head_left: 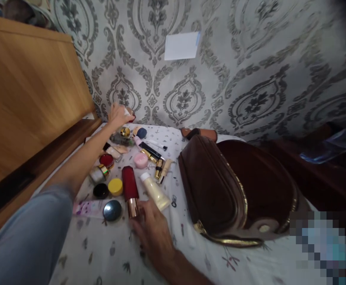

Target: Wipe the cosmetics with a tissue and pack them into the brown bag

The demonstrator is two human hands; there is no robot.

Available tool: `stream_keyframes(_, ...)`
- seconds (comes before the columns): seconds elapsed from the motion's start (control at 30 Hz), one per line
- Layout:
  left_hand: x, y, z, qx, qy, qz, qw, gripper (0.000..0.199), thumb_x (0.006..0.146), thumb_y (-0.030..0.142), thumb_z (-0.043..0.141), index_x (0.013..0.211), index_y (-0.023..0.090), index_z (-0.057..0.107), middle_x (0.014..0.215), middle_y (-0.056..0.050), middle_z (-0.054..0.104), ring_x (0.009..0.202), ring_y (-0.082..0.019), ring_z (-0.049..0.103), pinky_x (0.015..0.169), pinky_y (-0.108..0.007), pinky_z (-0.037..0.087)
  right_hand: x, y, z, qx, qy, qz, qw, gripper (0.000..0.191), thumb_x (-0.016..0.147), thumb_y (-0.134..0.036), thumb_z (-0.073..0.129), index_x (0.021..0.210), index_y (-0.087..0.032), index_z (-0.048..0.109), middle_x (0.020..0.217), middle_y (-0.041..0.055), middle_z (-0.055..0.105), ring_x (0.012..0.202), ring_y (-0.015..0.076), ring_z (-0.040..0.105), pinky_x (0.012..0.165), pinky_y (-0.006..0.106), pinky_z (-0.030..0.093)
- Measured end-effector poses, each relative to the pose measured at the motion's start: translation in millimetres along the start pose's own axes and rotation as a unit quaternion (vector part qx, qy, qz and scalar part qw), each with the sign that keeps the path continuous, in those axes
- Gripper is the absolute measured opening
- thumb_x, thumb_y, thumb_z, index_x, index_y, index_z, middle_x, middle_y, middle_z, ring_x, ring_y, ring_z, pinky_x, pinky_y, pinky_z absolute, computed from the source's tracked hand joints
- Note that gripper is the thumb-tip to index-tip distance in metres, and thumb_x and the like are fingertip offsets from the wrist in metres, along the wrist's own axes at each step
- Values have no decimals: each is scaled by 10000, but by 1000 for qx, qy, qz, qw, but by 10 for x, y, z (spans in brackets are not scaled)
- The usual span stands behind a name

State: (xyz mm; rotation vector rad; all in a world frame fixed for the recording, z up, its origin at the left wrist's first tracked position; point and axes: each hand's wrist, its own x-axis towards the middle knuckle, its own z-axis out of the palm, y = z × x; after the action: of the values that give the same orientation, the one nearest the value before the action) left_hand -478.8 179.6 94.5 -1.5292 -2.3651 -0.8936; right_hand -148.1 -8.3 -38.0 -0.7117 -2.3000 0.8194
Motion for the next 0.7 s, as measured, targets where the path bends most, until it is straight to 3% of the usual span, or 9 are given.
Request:
stream_keyframes(0.07, -193, 87, -242, -3, 8, 11, 1000, 533, 687, 483, 779, 1028, 87, 679, 1127, -112, 495, 1210, -366, 459, 1043, -444, 351, 0, -35, -64, 4, -38, -28, 999, 136, 891, -157, 547, 999, -220, 601, 790, 2, 690, 669, 158, 673, 647, 240, 547)
stream_keyframes(0.13, -460, 156, -478, -13, 4, 32, 999, 479, 672, 487, 797, 965, 123, 691, 996, -63, 499, 1123, -322, 508, 1005, -414, 388, -12, -62, -90, 12, -51, -54, 997, 146, 934, -169, 481, 1007, -212, 599, 746, -4, 693, 616, 143, 653, 633, 227, 529)
stream_keyframes(0.23, -978, 246, -828, -50, -9, 98, 994, 382, 697, 481, 785, 894, 166, 696, 855, -13, 469, 989, -264, 541, 923, -361, 427, -33, -90, -88, 14, -16, -81, 997, 295, 915, -131, 458, 1182, -184, 571, 946, 70, 727, 827, 191, 699, 763, 295, 567)
stream_keyframes(0.33, -1526, 359, -1178, -86, -20, 134, 987, 343, 667, 457, 812, 855, 189, 706, 828, 12, 444, 858, -201, 543, 836, -294, 438, -39, -93, -69, 16, 18, -111, 994, 443, 877, -81, 446, 1303, -172, 529, 1189, 137, 677, 1107, 234, 647, 946, 389, 545)
stream_keyframes(0.47, -2109, 547, -1586, -134, -79, 131, 979, 300, 593, 393, 872, 787, 220, 723, 775, 13, 464, 748, -181, 533, 724, -263, 434, -20, -72, -75, 70, 24, -78, 994, 395, 890, -101, 420, 1241, -182, 581, 1182, 118, 682, 1088, 224, 650, 946, 399, 541)
stream_keyframes(0.6, -2533, 693, -1781, -156, -153, 139, 966, 306, 533, 376, 895, 751, 247, 723, 845, -24, 561, 789, -224, 574, 728, -282, 446, -29, -122, -252, 208, 13, 6, 978, 413, 857, -152, 489, 1264, -186, 542, 1166, 103, 682, 1049, 203, 669, 826, 332, 563)
stream_keyframes(0.7, -2813, 758, -1736, -110, -231, 178, 950, 283, 595, 422, 852, 803, 283, 717, 926, -35, 595, 875, -256, 590, 763, -295, 458, -91, -233, -447, 308, -86, -23, 947, 588, 836, -187, 570, 1406, -216, 430, 1380, 117, 587, 1217, 200, 610, 863, 323, 565)
